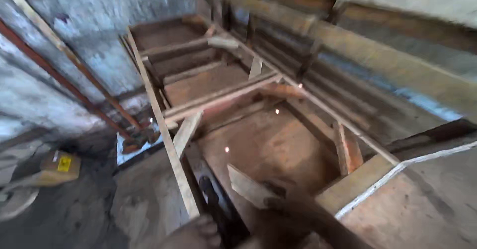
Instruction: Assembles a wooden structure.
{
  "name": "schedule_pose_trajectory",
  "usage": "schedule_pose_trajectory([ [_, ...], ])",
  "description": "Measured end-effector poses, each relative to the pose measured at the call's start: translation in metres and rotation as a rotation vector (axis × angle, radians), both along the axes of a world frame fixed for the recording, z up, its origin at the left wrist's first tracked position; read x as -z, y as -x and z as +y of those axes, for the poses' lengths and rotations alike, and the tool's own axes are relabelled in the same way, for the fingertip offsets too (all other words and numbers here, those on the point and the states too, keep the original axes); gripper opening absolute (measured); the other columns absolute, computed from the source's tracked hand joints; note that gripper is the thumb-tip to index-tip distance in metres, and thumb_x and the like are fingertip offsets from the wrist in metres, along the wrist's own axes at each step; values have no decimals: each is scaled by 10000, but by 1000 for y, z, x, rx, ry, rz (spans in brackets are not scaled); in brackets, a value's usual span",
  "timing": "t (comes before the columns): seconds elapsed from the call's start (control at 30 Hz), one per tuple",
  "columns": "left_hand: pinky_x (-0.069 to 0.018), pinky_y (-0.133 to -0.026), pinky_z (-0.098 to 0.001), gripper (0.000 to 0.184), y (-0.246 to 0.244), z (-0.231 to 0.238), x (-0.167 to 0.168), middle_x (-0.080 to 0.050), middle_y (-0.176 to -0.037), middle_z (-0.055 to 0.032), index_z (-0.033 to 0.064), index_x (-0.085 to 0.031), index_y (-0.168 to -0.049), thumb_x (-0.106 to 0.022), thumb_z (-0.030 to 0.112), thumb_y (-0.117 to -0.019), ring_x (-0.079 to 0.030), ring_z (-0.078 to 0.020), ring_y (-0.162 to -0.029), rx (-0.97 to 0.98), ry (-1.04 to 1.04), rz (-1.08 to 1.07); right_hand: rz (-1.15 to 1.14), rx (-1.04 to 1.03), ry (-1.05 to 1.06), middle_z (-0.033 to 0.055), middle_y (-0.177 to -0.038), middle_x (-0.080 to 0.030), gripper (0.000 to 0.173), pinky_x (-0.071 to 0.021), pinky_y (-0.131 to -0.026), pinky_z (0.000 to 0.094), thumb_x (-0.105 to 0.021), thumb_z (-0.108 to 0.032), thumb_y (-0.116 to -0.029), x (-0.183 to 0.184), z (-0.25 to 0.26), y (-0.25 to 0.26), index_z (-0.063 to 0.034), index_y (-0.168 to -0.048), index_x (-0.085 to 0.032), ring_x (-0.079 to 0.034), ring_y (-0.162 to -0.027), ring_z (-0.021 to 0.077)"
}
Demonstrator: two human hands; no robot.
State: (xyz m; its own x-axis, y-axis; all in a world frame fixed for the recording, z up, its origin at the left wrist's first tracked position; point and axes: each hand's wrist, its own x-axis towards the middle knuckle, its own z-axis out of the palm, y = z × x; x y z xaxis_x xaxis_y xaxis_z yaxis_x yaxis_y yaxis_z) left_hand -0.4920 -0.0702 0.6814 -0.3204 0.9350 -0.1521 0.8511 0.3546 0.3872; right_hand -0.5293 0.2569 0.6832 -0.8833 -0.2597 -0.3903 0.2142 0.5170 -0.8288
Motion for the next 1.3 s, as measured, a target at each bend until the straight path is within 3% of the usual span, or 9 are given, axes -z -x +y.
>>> schedule_pose_trajectory([
  [0.1, -347, -1210, -530, 311, -25, -21, -6, -698, -1262, 1, 200, -721, -1184, -651, 29, -935, -562, -251, -1337, -159, -28, -69, -199, -127, 122, 6, -1120, -749, 442, -622, -795, 347, -756, -106, -895, -3, -12, -14, -206, -1320, -685, -719, -912, 133],
  [0.2, -383, -1196, -485, 345, -29, -43, -25, -620, -1419, 102, 261, -688, -1314, -517, 195, -1022, -481, -159, -1421, -433, -204, 10, -236, -359, 108, 2, -1157, -750, 431, -616, -836, 318, -728, -12, -911, -3, -28, -6, -159, -1313, -680, -723, -953, 114],
  [0.3, -421, -1137, -506, 389, -11, -49, -33, -609, -1434, 24, 212, -631, -1384, -494, 362, -1053, -516, -205, -1382, -621, -257, 139, -341, -437, 194, 47, -1133, -758, 411, -620, -827, 319, -709, 51, -910, 1, -40, -2, -105, -1289, -682, -734, -947, 153],
  [0.37, -346, -1194, -531, 465, 5, -48, -25, -580, -1465, 20, 213, -586, -1433, -459, 462, -1061, -477, -209, -1418, -588, -150, 124, -460, -409, 286, 92, -1159, -744, 421, -623, -858, 349, -670, 88, -921, 2, -38, 2, -82, -1306, -666, -731, -985, 209],
  [0.57, -181, -1276, -574, 424, 51, -42, 1, -671, -1353, 93, 283, -671, -1339, -357, 432, -1097, -524, -116, -1385, -349, 4, -7, -596, -263, 323, 99, -1166, -742, 438, -613, -859, 341, -689, 90, -903, -2, -50, 1, -89, -1302, -663, -730, -980, 210],
  [0.7, -236, -1258, -553, 345, 81, -47, -2, -756, -1102, 138, 347, -772, -1153, -454, 447, -1066, -657, -60, -1166, -211, -12, -113, -482, -392, 170, -12, -1110, -763, 413, -623, -826, 310, -770, -51, -899, 2, -63, -3, -211, -1272, -691, -733, -937, 131],
  [0.87, -221, -1259, -532, 315, 92, -45, -3, -769, -1025, 154, 413, -774, -1165, -511, 523, -1031, -676, -42, -1094, -154, 50, -192, -183, -624, -124, -79, -1118, -729, 470, -614, -796, 347, -774, -307, -922, 5, -51, -3, -379, -1365, -637, -695, -909, 56],
  [1.07, -232, -1238, -556, 323, 91, -45, 1, -770, -1052, 156, 428, -775, -1161, -531, 569, -1003, -679, -43, -1095, -162, 30, -211, -207, -651, -132, -72, -1071, -746, 389, -583, -857, 270, -804, -193, -898, -7, -47, -1, -248, -1273, -718, -690, -930, 32],
  [1.3, -249, -1232, -549, 359, 93, -47, 4, -774, -1005, 152, 422, -775, -1167, -509, 598, -1002, -685, -54, -1066, -122, 5, -170, -49, -679, -74, -106, -1124, -747, 411, -603, -877, 256, -783, -305, -909, 12, -34, -7, -300, -1313, -706, -694, -985, -6],
])
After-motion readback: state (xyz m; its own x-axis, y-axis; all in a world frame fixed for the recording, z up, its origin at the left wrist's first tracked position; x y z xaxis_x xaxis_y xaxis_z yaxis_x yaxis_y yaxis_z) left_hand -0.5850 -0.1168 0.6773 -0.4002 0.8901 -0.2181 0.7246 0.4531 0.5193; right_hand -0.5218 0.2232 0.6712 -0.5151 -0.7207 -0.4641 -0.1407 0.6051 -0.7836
